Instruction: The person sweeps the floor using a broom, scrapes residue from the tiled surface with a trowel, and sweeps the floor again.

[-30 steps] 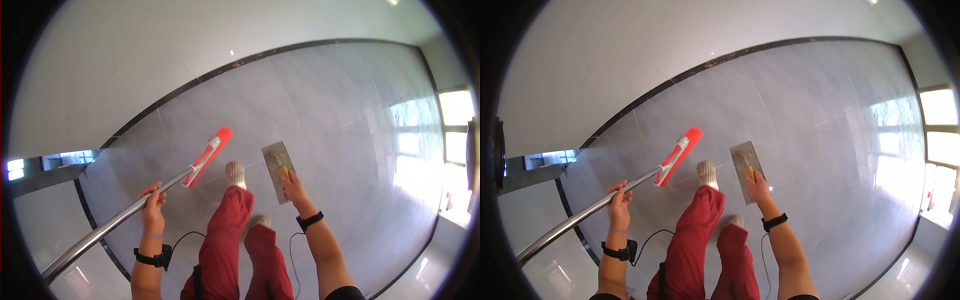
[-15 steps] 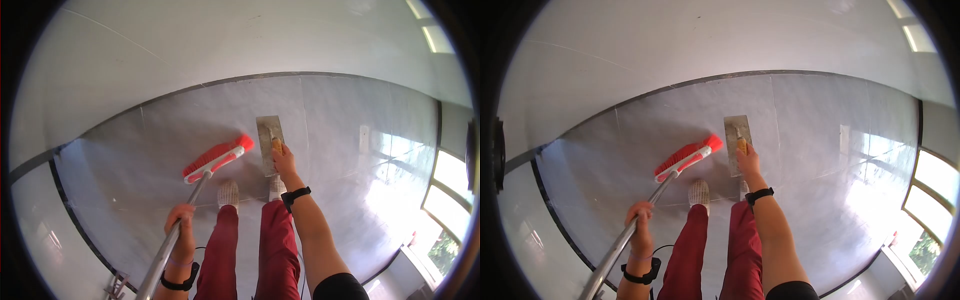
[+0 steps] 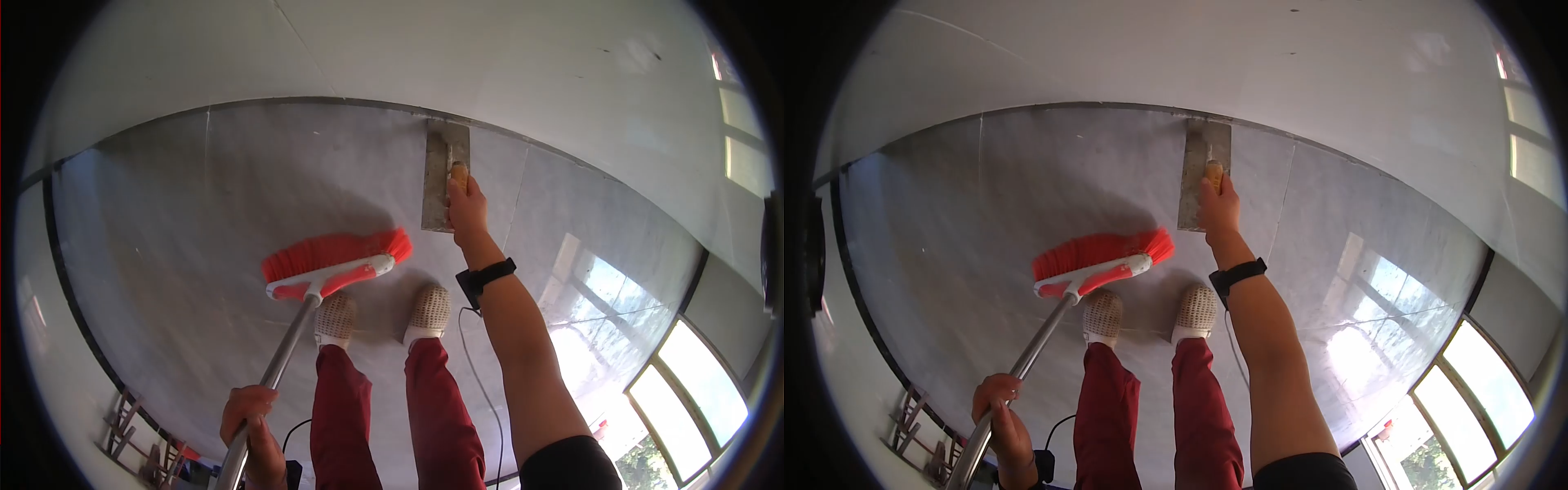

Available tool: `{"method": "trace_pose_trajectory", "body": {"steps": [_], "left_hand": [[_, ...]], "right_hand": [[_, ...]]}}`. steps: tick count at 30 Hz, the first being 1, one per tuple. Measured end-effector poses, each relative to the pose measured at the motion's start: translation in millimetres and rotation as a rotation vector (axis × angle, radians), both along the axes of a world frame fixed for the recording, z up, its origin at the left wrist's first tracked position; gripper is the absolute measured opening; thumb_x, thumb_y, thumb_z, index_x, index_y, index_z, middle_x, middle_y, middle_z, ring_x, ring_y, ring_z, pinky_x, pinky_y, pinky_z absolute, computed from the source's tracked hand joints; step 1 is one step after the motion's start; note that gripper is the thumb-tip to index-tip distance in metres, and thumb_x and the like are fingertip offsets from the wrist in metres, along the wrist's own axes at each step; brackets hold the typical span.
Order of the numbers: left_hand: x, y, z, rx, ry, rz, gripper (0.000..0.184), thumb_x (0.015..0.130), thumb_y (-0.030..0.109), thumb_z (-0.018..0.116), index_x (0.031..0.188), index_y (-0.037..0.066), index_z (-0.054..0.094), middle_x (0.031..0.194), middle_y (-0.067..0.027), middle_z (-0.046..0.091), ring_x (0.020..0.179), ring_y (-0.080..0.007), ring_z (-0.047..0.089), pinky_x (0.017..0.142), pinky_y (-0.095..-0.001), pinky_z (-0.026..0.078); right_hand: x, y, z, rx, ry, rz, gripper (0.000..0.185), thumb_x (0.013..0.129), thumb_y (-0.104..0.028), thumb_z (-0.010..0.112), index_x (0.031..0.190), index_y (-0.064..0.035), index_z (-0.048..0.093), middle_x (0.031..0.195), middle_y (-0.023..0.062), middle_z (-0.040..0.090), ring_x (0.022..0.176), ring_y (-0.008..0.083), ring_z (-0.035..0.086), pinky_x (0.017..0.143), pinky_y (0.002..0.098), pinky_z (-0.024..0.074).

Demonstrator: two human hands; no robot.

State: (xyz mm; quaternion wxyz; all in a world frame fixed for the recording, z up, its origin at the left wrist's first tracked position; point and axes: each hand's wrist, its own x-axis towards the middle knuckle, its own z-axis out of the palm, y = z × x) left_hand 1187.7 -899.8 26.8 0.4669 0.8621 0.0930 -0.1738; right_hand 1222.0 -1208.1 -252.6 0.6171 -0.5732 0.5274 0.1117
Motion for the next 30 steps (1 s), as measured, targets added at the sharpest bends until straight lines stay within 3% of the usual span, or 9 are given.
{"method": "trace_pose_trajectory", "body": {"steps": [4,7,14,17,19,21,24,26,30], "left_hand": [[5,-5,0,0.001,0.022,0.041,0.019,0.088,0.021,0.041,0.079,0.004,0.046,0.081,-0.0137,0.055,0.071,-0.0184,0.048,0.066,-0.0304,0.035],[12,-2,1,0.008,0.019,-0.026,0.02,0.088,0.022,0.041,0.08,0.004,0.046,0.079,-0.0128,0.053,0.071,-0.0188,0.048,0.066,-0.0313,0.035],[10,4,3,-0.033,0.024,0.008,0.022,0.088,0.024,0.041,0.079,0.004,0.045,0.078,-0.013,0.053,0.071,-0.0197,0.048,0.065,-0.0318,0.035],[12,2,3,-0.009,0.045,-0.022,0.022,0.089,0.024,0.041,0.079,0.004,0.044,0.078,-0.013,0.052,0.072,-0.02,0.048,0.065,-0.032,0.035],[13,3,5,0.02,0.042,-0.053,0.023,0.089,0.025,0.04,0.079,0.004,0.043,0.076,-0.0126,0.051,0.072,-0.0201,0.048,0.065,-0.0323,0.034],[12,3,4,-0.003,0.026,-0.024,0.023,0.089,0.025,0.04,0.079,0.004,0.043,0.076,-0.0127,0.051,0.072,-0.0201,0.048,0.065,-0.0322,0.034],[10,9,7,-0.004,0.027,-0.005,0.023,0.089,0.024,0.04,0.078,0.004,0.043,0.076,-0.0129,0.051,0.071,-0.0201,0.048,0.064,-0.0318,0.035],[8,13,7,-0.003,0.04,-0.005,0.023,0.089,0.024,0.04,0.078,0.004,0.042,0.076,-0.013,0.051,0.071,-0.0201,0.048,0.063,-0.0315,0.035],[7,15,7,0.0,0.018,0.008,0.021,0.089,0.022,0.04,0.078,0.004,0.042,0.077,-0.0129,0.05,0.07,-0.0198,0.048,0.062,-0.0307,0.034]], "right_hand": [[-15,6,11,-0.004,0.151,-0.023,0.027,0.086,-0.024,0.052,0.109,-0.0102,0.051,0.064,-0.0002,0.045,0.044,0.0078,0.04,0.035,0.0231,0.0301],[6,-5,-2,-0.043,0.044,0.019,0.029,0.086,-0.025,0.052,0.111,-0.0099,0.051,0.064,0.0001,0.045,0.042,0.0079,0.04,0.034,0.0232,0.0302],[7,9,13,-0.024,0.145,0.037,0.021,0.086,-0.026,0.052,0.097,-0.008,0.052,0.063,-0.0004,0.045,0.043,0.0083,0.04,0.035,0.0233,0.0319],[19,23,-8,-0.101,0.012,0.199,0.021,0.086,-0.026,0.051,0.098,-0.0087,0.05,0.064,0.0006,0.045,0.043,0.0085,0.04,0.034,0.0235,0.0311],[33,40,-1,0.028,0.086,0.005,0.022,0.086,-0.026,0.051,0.102,-0.0102,0.049,0.064,0.0014,0.045,0.042,0.009,0.039,0.033,0.0243,0.0296],[2,43,-30,-0.09,0.083,0.066,0.022,0.086,-0.026,0.05,0.102,-0.0107,0.049,0.064,0.0016,0.045,0.042,0.0093,0.039,0.033,0.0247,0.0292],[24,52,5,-0.04,0.12,-0.001,0.021,0.087,-0.025,0.049,0.103,-0.0107,0.049,0.063,0.0018,0.044,0.042,0.01,0.04,0.033,0.0248,0.0284],[47,44,1,0.052,0.06,-0.064,0.024,0.087,-0.027,0.049,0.104,-0.0096,0.049,0.061,0.0019,0.044,0.041,0.0107,0.041,0.033,0.0256,0.0295],[31,62,17,-0.016,0.075,-0.091,0.025,0.087,-0.026,0.048,0.104,-0.0081,0.048,0.058,0.0018,0.043,0.041,0.0114,0.042,0.032,0.0265,0.0305]]}}
